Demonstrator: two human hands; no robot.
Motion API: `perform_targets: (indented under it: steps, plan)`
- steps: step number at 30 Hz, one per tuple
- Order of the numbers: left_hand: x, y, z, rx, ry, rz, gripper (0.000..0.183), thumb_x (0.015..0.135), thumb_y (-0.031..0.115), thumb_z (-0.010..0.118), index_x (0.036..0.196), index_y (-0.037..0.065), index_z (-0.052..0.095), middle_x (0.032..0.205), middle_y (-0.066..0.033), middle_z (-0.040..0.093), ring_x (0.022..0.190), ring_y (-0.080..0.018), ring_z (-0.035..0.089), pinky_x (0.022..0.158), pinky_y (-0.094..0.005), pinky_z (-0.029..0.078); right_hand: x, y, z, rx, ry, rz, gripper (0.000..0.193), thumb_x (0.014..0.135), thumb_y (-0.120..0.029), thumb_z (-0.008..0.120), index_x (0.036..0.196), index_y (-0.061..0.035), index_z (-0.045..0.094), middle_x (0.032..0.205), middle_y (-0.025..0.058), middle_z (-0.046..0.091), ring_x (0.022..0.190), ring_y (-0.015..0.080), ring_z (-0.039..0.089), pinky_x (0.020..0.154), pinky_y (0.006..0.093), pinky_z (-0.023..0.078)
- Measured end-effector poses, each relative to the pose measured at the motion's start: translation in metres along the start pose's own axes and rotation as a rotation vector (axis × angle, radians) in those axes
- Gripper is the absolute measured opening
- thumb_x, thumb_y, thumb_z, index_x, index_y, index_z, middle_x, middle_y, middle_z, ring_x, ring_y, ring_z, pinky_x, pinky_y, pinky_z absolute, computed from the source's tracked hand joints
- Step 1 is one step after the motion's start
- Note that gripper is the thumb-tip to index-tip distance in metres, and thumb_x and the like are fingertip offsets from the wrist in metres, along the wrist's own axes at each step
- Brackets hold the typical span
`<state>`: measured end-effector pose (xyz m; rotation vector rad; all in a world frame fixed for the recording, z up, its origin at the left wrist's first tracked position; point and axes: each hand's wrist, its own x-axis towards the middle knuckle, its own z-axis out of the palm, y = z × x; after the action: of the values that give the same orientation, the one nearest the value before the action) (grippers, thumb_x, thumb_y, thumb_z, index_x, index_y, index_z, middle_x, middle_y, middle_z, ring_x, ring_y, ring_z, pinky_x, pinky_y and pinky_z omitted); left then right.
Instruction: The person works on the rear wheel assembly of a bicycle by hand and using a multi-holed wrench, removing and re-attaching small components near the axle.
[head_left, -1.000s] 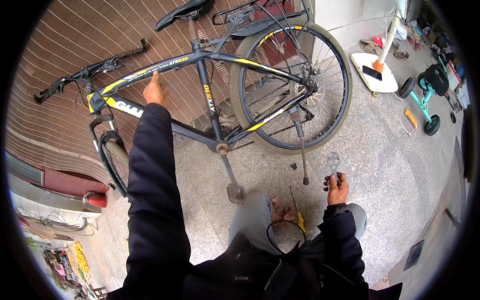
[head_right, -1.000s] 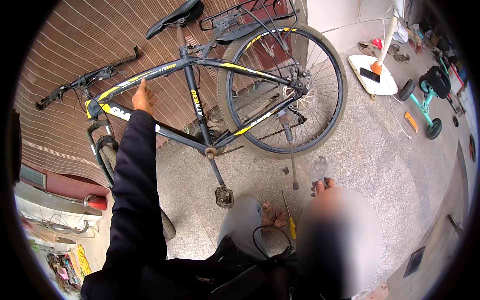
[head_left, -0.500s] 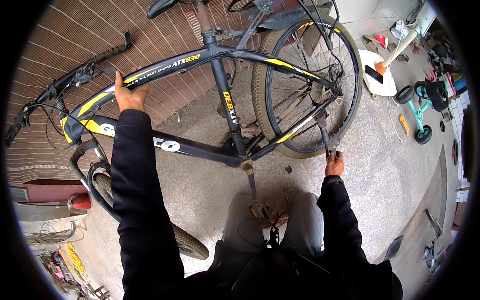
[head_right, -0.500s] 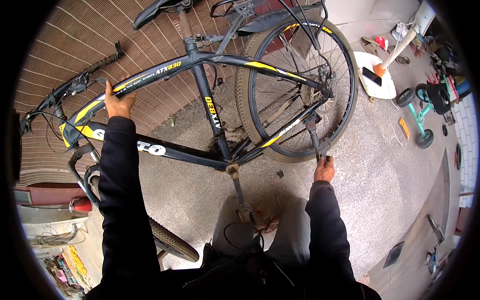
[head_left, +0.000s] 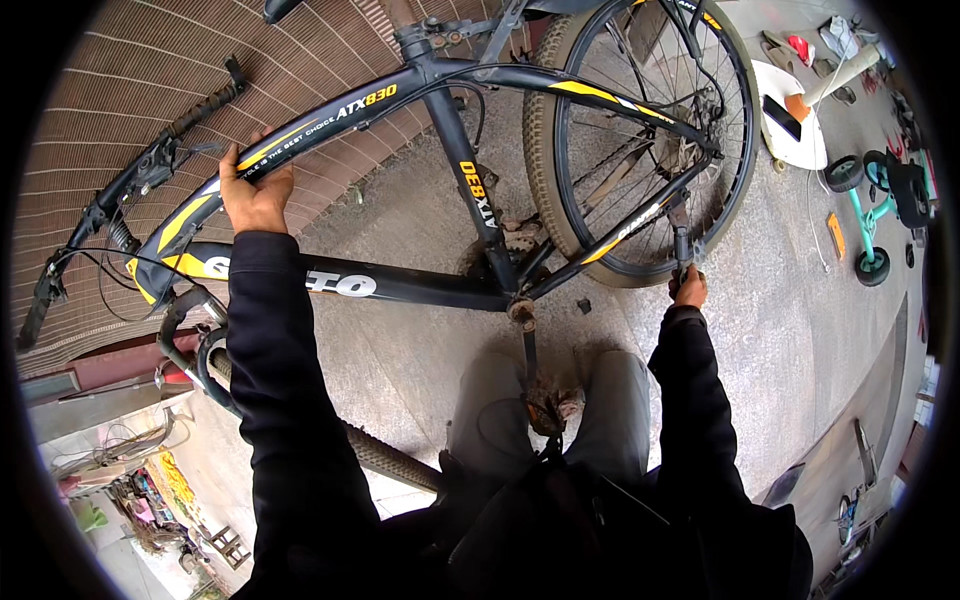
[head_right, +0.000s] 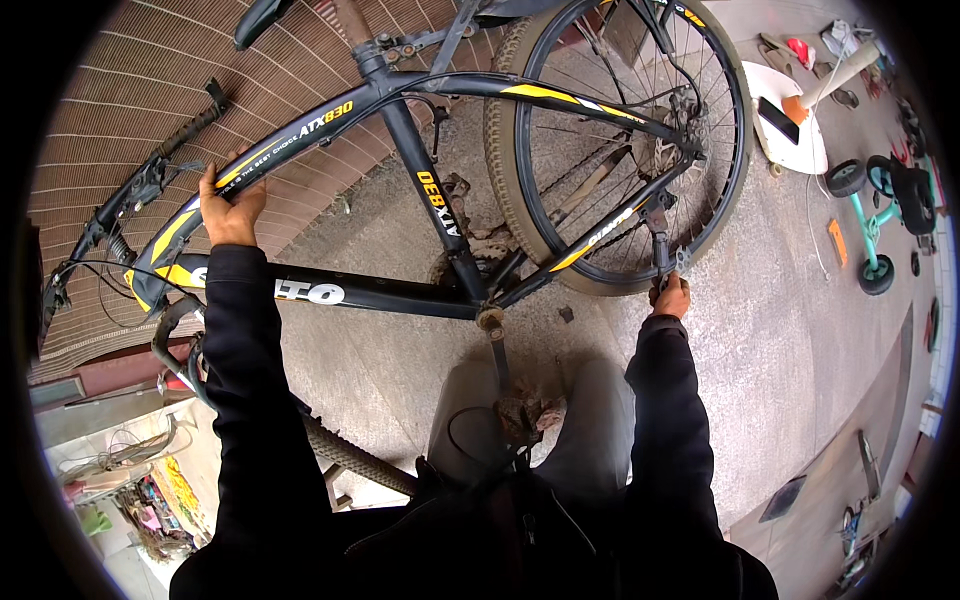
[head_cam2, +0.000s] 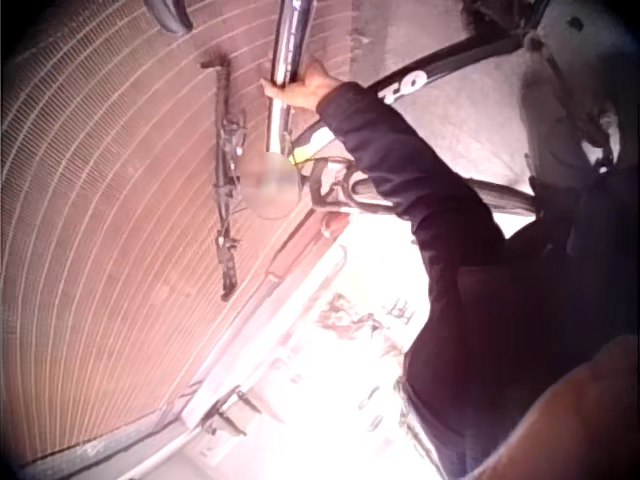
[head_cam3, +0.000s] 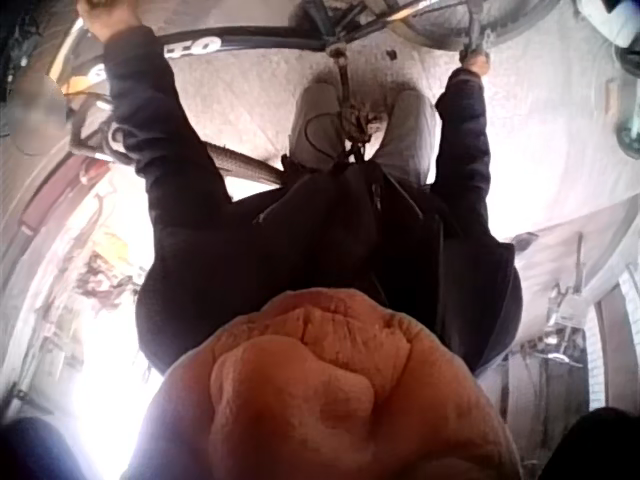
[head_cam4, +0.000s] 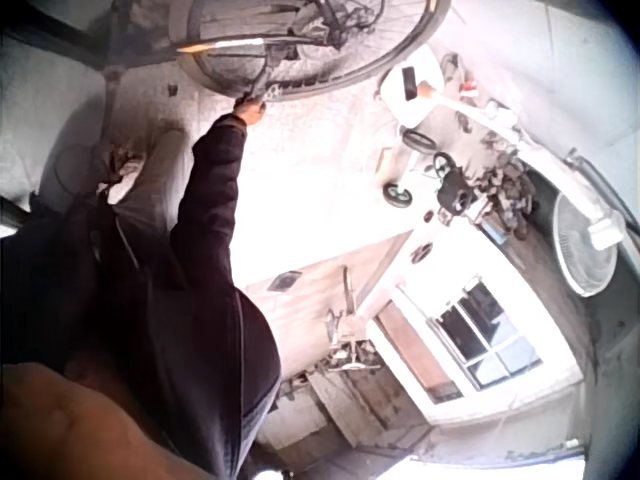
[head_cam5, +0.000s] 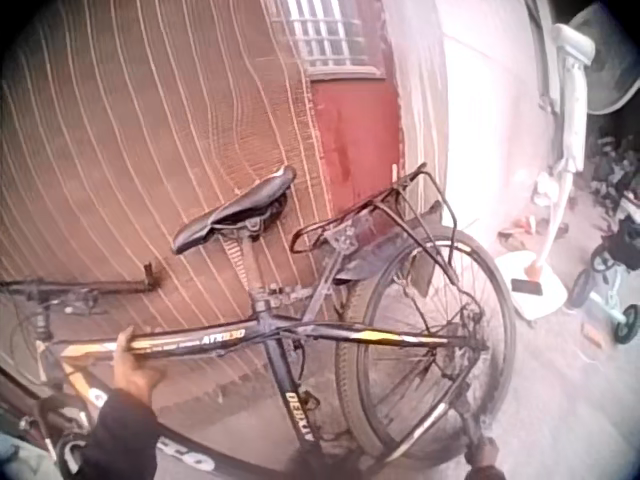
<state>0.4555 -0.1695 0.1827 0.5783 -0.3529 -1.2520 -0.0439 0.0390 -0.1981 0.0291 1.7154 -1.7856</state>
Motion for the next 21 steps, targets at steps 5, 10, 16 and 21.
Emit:
perform_targets:
  steps: [5, 10, 16, 21]
  plan:
    - [-0.004, 0.004, -0.003, 0.011, -0.010, 0.008, 0.028, 0.081, 0.017, 0.056, 0.100, -0.003, 0.052, 0.093, -0.0141, 0.062, 0.100, -0.0315, 0.057, 0.096, -0.0487, 0.039, 0.010, 0.008, 0.000, -0.023, 0.008, 0.031, 0.022, 0.087, -0.029, 0.051, 0.083, -0.0078, 0.055, 0.064, 0.0059, 0.059, 0.041, 0.0132, 0.047, 0.036, 0.0241, 0.034]
    - [-0.012, 0.002, 0.000, 0.007, -0.019, 0.011, 0.026, 0.081, 0.016, 0.056, 0.099, -0.003, 0.053, 0.094, -0.0151, 0.062, 0.102, -0.0319, 0.056, 0.096, -0.0490, 0.039, 0.023, 0.028, -0.003, -0.076, 0.049, 0.040, 0.027, 0.089, -0.031, 0.048, 0.076, -0.0082, 0.056, 0.062, 0.0052, 0.059, 0.039, 0.0130, 0.045, 0.033, 0.0243, 0.033]
    - [-0.018, 0.001, 0.004, -0.004, -0.013, 0.026, 0.021, 0.081, 0.015, 0.057, 0.094, -0.001, 0.054, 0.092, -0.0142, 0.064, 0.102, -0.0335, 0.057, 0.096, -0.0510, 0.039, 0.022, 0.039, -0.004, 0.005, 0.065, 0.203, 0.028, 0.087, -0.038, 0.050, 0.077, -0.0122, 0.056, 0.061, 0.0013, 0.055, 0.043, 0.0118, 0.046, 0.037, 0.0232, 0.034]
    - [-0.013, 0.003, -0.002, 0.007, -0.055, 0.032, 0.029, 0.079, 0.015, 0.057, 0.099, -0.006, 0.055, 0.098, -0.0185, 0.062, 0.105, -0.0366, 0.055, 0.097, -0.0527, 0.038, 0.029, 0.035, 0.000, 0.052, 0.089, 0.220, 0.026, 0.087, -0.032, 0.050, 0.073, -0.0100, 0.054, 0.058, 0.0035, 0.053, 0.040, 0.0128, 0.045, 0.036, 0.0248, 0.037]
